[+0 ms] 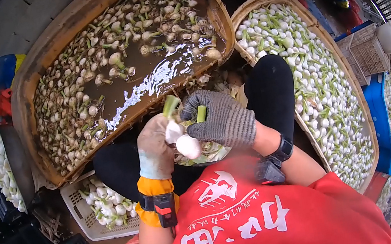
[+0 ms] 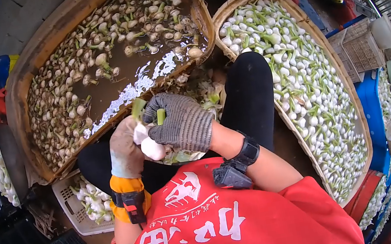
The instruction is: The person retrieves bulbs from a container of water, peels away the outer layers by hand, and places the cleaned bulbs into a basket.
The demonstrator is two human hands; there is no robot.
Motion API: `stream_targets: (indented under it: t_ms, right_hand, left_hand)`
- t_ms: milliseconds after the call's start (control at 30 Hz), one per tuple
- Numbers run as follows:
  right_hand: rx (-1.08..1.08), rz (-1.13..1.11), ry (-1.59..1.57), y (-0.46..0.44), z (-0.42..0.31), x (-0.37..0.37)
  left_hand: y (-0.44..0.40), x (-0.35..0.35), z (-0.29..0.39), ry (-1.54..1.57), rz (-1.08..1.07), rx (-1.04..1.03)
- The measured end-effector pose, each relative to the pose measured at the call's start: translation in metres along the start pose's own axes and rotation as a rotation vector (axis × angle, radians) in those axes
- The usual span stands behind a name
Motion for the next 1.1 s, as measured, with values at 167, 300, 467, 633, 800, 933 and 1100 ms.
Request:
stream_targets:
  t_ms: [167,300,467,633,800,933,1100]
  right_hand:
    - [0.205,0.718,0.273,0.018,0.010,0.103]
    - [0.099,1.054,0.216,0.026,0.022,0.158]
    - [-0.079,0.704,-0.021,0.000,0.050,0.116]
    - [-0.055,0.476,-0.225,-0.030,0.086,0.067]
    - [-0.027,0.496,-0.202,-0.040,0.109,0.069]
    - [-0.119,0.552,-0.215,-0.038,0.119,0.079]
    - [-0.150,0.571,-0.290,-0.038,0.127,0.082]
  left_hand:
    - [-0.003,0.009,0.033,0.091,-0.159,0.032]
    - [-0.011,-0.002,0.009,-0.860,-0.338,0.237]
    - [-0.080,-0.017,-0.005,-1.067,-0.384,0.059]
    - [-0.209,-0.060,-0.035,-1.213,-0.539,0.037]
    - [-0.318,-0.092,-0.132,-1.807,-0.515,0.298]
    - [-0.369,-0.091,-0.198,-1.710,-0.400,0.457]
    - [-0.375,-0.050,-0.292,0.419,-1.035,0.978]
Point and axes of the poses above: each hand's wrist, its own y-axis away from the middle knuckle, its own x-axis out of the back of the hand, z = x × y, the point moved 7 cm from there along -y, towards the middle knuckle
